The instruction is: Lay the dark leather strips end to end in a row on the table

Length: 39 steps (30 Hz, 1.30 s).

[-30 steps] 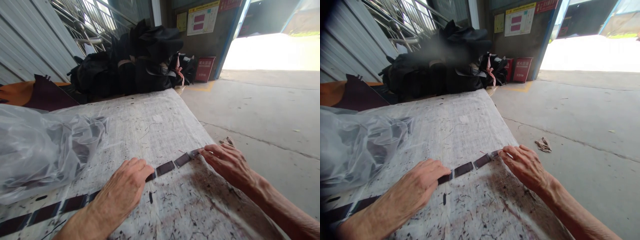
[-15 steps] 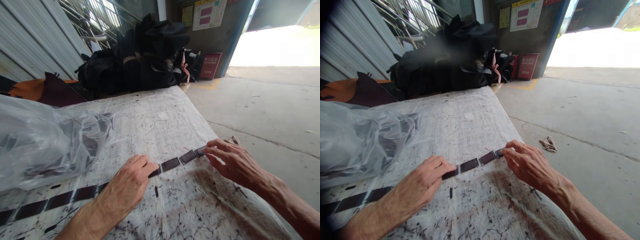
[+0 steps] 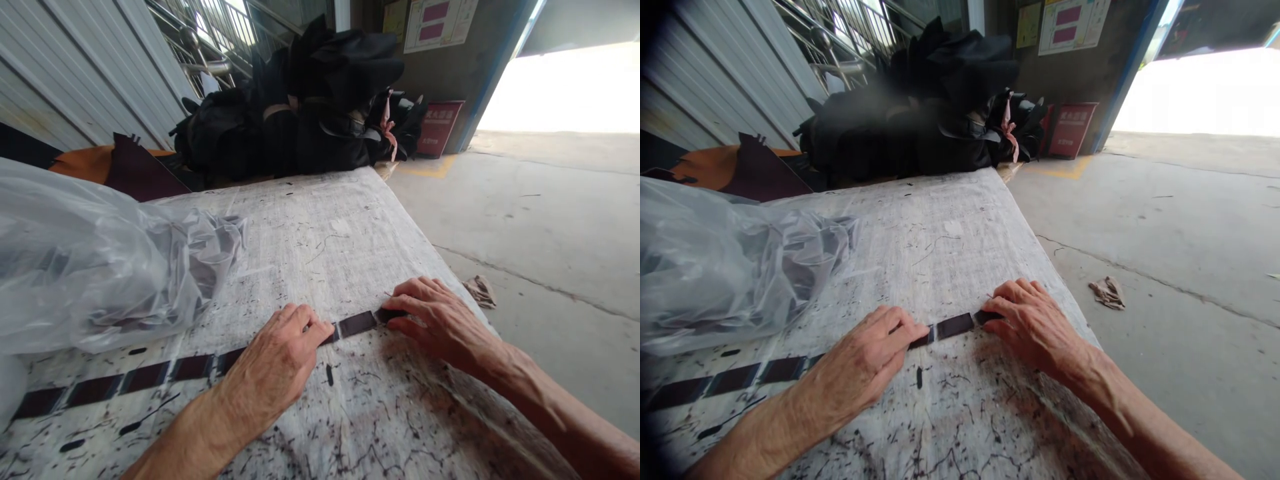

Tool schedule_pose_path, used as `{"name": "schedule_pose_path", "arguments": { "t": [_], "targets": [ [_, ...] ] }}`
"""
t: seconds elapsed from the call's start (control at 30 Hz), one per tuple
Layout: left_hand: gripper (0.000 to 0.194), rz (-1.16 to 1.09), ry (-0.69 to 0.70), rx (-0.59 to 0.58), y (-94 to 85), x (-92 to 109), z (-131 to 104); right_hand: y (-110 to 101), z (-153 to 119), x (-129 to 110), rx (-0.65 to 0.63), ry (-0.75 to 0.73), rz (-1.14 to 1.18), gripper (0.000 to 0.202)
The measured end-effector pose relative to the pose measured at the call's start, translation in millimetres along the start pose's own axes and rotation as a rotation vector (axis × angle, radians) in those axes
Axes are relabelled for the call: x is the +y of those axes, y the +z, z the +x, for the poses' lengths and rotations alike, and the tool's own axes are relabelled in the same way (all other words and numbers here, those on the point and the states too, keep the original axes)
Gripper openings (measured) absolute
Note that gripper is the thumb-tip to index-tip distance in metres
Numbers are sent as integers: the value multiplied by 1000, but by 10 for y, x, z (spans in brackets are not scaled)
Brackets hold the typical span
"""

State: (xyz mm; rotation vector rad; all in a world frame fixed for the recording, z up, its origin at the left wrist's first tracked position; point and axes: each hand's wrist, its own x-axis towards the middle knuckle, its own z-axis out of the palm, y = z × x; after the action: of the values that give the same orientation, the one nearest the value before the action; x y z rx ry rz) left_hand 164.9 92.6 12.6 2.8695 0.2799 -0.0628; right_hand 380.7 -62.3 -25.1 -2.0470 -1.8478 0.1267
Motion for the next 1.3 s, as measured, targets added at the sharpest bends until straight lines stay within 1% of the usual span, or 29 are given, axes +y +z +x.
{"name": "schedule_pose_path", "arguments": {
  "t": [0.27,0.37,0.5,0.57,0.63,0.7,0.77,0.8,0.9,0.93,1.0,1.13,1.23,1.3],
  "targets": [
    [37,17,-13,-6,3,18,-5,51,23,-19,19,77,16,10],
    [37,26,-14,-8,8,22,-5,51,31,-27,27,68,-7,10],
    [39,10,0,18,18,15,-16,55,0,10,30,58,38,14],
    [40,6,0,23,23,14,-24,67,-38,28,81,56,78,15],
    [40,11,-2,28,31,16,-33,82,-80,25,189,48,92,16],
    [41,25,4,32,40,21,-44,88,-115,-11,297,24,27,15],
    [41,53,14,36,47,26,-59,81,-131,-79,336,-29,-75,17],
    [42,69,17,37,49,28,-68,74,-131,-120,313,-69,-106,20],
    [43,99,28,39,46,30,-103,49,-101,-245,148,-216,-67,27],
    [42,101,33,38,44,29,-116,43,-85,-278,98,-243,-39,27],
    [41,97,48,43,40,27,-137,40,-49,-323,34,-232,9,26],
    [41,104,69,59,43,31,-169,89,0,-359,50,-146,30,27],
    [44,115,84,74,51,23,-212,153,15,-380,83,-138,-41,26],
    [44,80,115,92,54,-4,-253,176,35,-397,70,-136,-87,25]
  ]
}}
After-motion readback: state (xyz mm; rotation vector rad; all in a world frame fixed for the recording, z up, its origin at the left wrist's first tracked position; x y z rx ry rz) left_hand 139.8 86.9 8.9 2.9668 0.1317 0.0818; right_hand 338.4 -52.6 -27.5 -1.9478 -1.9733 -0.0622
